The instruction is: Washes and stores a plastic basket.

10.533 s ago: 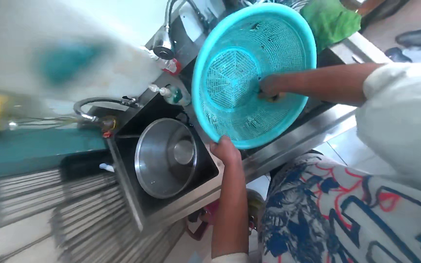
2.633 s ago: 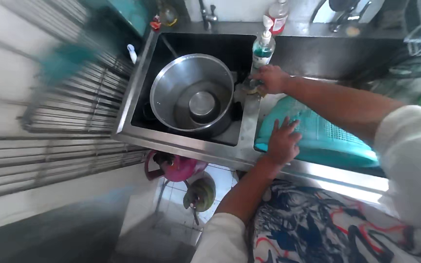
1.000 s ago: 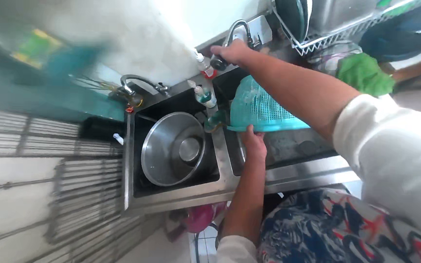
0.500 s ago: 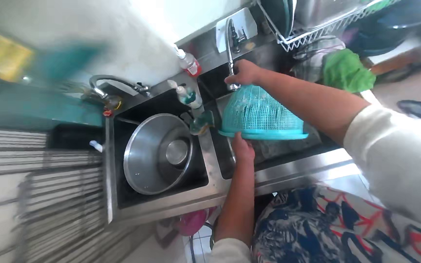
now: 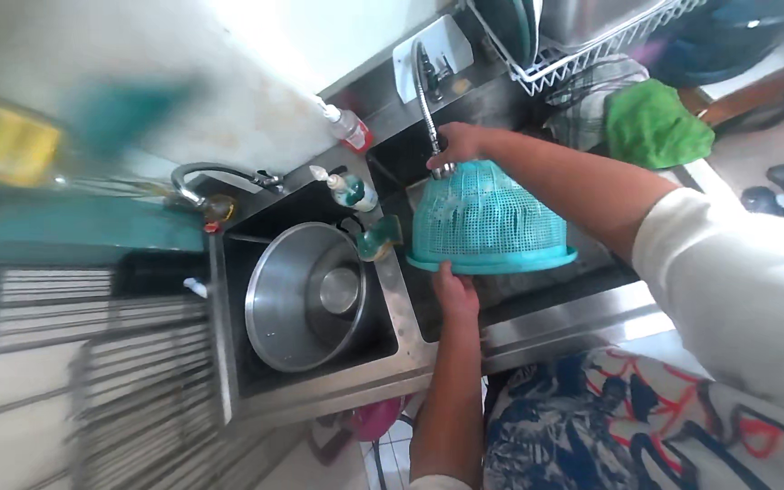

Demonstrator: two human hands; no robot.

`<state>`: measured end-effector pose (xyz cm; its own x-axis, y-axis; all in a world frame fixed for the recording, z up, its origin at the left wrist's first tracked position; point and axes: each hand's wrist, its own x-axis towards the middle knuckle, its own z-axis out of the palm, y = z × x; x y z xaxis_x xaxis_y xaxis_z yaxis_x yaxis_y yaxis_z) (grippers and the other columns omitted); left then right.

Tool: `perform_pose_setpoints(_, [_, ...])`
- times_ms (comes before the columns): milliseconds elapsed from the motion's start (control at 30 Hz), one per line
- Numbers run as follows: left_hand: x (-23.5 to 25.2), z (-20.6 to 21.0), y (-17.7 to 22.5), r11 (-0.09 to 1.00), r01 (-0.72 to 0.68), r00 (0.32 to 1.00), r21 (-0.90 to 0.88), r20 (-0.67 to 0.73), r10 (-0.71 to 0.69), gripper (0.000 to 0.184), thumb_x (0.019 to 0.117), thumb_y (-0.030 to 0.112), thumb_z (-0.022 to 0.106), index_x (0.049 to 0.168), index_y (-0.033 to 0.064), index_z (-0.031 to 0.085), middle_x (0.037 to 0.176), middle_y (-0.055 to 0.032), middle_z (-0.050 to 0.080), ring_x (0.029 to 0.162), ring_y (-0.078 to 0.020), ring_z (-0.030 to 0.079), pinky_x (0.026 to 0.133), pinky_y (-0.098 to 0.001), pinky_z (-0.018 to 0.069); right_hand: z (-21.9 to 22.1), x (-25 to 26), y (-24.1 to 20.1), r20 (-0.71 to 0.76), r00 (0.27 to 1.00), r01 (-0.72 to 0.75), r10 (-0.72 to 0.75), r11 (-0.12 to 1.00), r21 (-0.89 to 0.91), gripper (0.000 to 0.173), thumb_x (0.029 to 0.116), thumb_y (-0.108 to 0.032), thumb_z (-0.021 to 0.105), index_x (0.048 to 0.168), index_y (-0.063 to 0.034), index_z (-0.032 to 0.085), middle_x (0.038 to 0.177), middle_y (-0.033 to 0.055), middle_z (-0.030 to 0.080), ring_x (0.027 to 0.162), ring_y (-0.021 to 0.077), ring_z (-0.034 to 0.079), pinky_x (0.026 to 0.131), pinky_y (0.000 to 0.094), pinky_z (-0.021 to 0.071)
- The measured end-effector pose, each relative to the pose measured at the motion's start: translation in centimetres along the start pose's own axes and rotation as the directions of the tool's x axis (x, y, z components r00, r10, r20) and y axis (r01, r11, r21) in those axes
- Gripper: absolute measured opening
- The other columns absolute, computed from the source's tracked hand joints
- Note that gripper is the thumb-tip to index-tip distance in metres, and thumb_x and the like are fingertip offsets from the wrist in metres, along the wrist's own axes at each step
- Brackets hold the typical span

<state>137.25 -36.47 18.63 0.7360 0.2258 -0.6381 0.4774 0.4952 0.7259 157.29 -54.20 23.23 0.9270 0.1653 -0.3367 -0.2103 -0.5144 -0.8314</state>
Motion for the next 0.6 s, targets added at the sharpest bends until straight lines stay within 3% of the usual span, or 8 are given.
perform_pose_setpoints(67, [-0.2,-0.1,0.0,1.0,-0.001,1.0,0.002,0.004,0.001,0.03,0.108,0.009,0.038,0.135,-0.0003,0.046,0.117,-0.0173,0.059,0.1,-0.0237,0.063,0.086,-0.0395,0.0557,-2.7,-0.4,-0.5,0.074,0.996,-0.057,0.051,0.996,0.075,0.054,0.0907,-0.025,0.081,0.135,-0.0021,0.059,0.114,0.0174,0.067,0.095,0.0267,0.063,0.08,0.0462,0.0524])
perform_pose_setpoints(100, [-0.2,-0.1,-0.1,1.0,0.001,1.0,0.005,0.0,-0.001,0.03,0.108,0.01,0.038,0.135,-0.0003,0.046,0.116,-0.0172,0.059,0.1,-0.0236,0.063,0.086,-0.0395,0.0555,-4.4,-0.2,-0.6,0.075,0.993,-0.102,0.093,0.986,0.131,0.059,0.0925,-0.018,0.077,0.145,-0.0054,0.054,0.128,0.0192,0.065,0.109,0.0329,0.063,0.092,0.053,0.0527])
perform_pose_setpoints(133, [-0.2,-0.1,-0.1,1.0,0.006,1.0,0.009,-0.008,-0.005,0.03,0.1082,0.01,0.039,0.135,-0.0007,0.046,0.117,-0.0176,0.059,0.1,-0.0238,0.062,0.087,-0.0396,0.0553,-5.6,1.0,-0.1,0.003,0.995,-0.098,0.098,0.986,0.136,0.057,0.0933,-0.015,0.073,0.146,-0.0065,0.053,0.13,0.0202,0.064,0.11,0.0353,0.063,0.092,0.0559,0.0522])
perform_pose_setpoints(167, [-0.2,-0.1,-0.1,1.0,0.01,1.0,0.016,-0.011,-0.01,0.03,0.1085,0.01,0.038,0.135,-0.0009,0.046,0.117,-0.0178,0.059,0.101,-0.024,0.062,0.087,-0.0397,0.0551,-6.5,2.5,0.3,-0.11,0.991,-0.072,0.081,0.994,0.085,0.05,0.0947,-0.014,0.069,0.142,-0.0039,0.057,0.125,0.0222,0.064,0.105,0.0366,0.063,0.088,0.0577,0.051])
perform_pose_setpoints(233, [-0.3,0.0,-0.1,0.999,0.018,0.999,0.03,-0.027,-0.018,0.029,0.1084,0.01,0.039,0.133,-0.0016,0.047,0.117,-0.018,0.059,0.101,-0.0242,0.062,0.087,-0.0395,0.0551,-7.8,5.6,0.4,-0.3,0.952,-0.06,0.056,0.998,-0.007,0.05,0.0924,-0.013,0.07,0.138,0.0037,0.056,0.129,0.0289,0.063,0.118,0.0453,0.062,0.099,0.0663,0.0477])
perform_pose_setpoints(367, [-0.9,0.2,0.4,0.999,0.036,0.998,0.008,-0.047,-0.036,0.027,0.1087,0.011,0.039,0.132,-0.0006,0.048,0.114,-0.0166,0.059,0.098,-0.0233,0.063,0.085,-0.0385,0.0557,-8.9,8.9,-1.6,-0.347,0.937,-0.084,0.029,0.986,-0.145,0.076,0.0923,-0.008,0.068,0.157,0.0041,0.03,0.151,0.0305,0.046,0.139,0.0467,0.048,0.112,0.0645,0.04])
perform_pose_setpoints(500, [-1.5,0.3,0.4,0.999,0.028,0.999,-0.032,-0.04,-0.029,0.024,0.1078,0.008,0.039,0.128,-0.0012,0.048,0.11,-0.0159,0.06,0.095,-0.0219,0.064,0.083,-0.0372,0.057,-9.1,11.3,-1.3,-0.338,0.941,-0.09,-0.001,0.963,-0.253,0.058,0.0921,-0.009,0.066,0.146,0.0046,0.047,0.141,0.0308,0.055,0.136,0.0483,0.05,0.109,0.0674,0.0409])
perform_pose_setpoints(600, [-1.8,0.4,0.5,0.999,0.033,0.998,-0.024,-0.049,-0.034,0.024,0.1076,0.007,0.039,0.127,-0.0016,0.049,0.109,-0.0157,0.06,0.094,-0.0221,0.064,0.083,-0.0374,0.0569,-8.5,11.5,-1.0,-0.35,0.937,-0.117,-0.01,0.933,-0.34,0.059,0.0911,-0.011,0.066,0.145,0.0056,0.05,0.144,0.0301,0.054,0.141,0.0484,0.046,0.112,0.0665,0.0394])
